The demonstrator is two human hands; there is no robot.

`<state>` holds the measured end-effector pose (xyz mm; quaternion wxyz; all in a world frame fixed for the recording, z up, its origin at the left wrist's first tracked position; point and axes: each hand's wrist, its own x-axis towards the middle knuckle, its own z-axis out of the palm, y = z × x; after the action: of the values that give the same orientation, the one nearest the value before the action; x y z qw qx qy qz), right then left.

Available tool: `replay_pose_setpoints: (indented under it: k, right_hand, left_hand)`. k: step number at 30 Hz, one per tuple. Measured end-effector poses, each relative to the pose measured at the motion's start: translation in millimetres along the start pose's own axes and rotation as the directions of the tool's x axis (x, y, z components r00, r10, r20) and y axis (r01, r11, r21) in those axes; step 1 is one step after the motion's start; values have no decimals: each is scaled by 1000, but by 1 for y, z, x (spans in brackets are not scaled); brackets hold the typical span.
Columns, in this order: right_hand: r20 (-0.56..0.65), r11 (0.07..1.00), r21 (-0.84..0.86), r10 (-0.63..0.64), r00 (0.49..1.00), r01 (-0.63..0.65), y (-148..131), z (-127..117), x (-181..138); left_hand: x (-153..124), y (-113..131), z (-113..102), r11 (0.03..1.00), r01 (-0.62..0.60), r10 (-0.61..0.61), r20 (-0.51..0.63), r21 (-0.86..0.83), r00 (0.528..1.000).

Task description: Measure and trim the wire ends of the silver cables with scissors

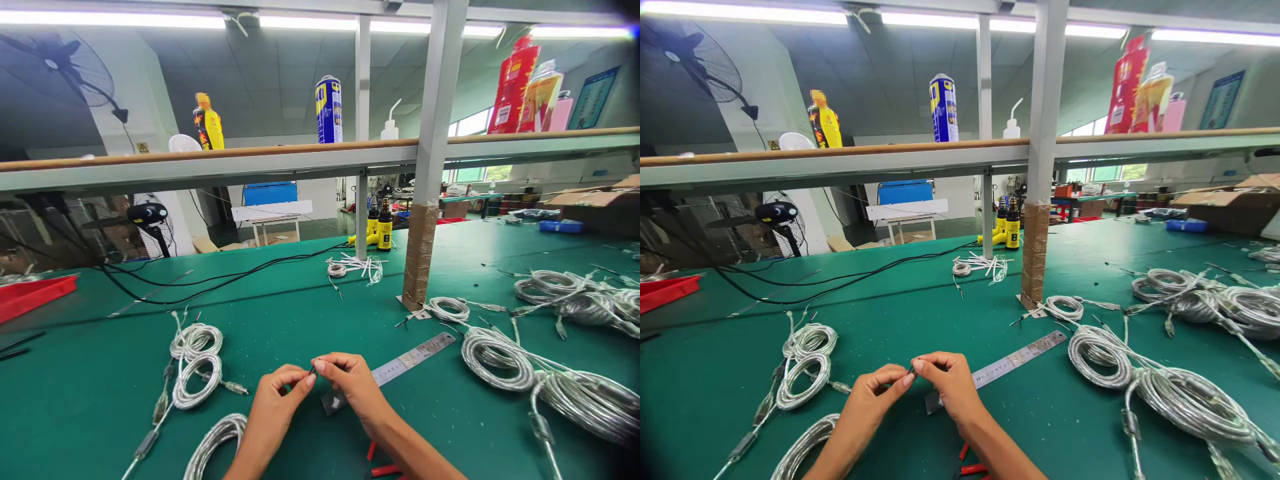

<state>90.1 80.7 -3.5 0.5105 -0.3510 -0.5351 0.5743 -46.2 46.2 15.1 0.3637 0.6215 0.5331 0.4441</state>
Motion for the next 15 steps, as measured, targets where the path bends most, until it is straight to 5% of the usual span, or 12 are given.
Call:
replay_pose_setpoints:
  k: [3, 5, 10, 15]
  right_hand:
    - [-35, 996, 68, 57, 998, -54, 1, 3, 0]
    - [-13, 996, 84, 40, 999, -39, 2, 3, 0]
    - [199, 994, 80, 56, 978, -73, 4, 1, -1]
    - [319, 1000, 30, -7, 948, -3, 2, 12, -12]
  left_hand:
    - [-9, 10, 1, 920, -209, 237, -46, 331, 971]
    - [-13, 14, 1, 881, -247, 293, -55, 404, 954]
    - [-8, 8, 0, 980, -115, 149, -222, 161, 964]
    - [-5, 5, 1, 996, -93, 91, -164, -7, 982]
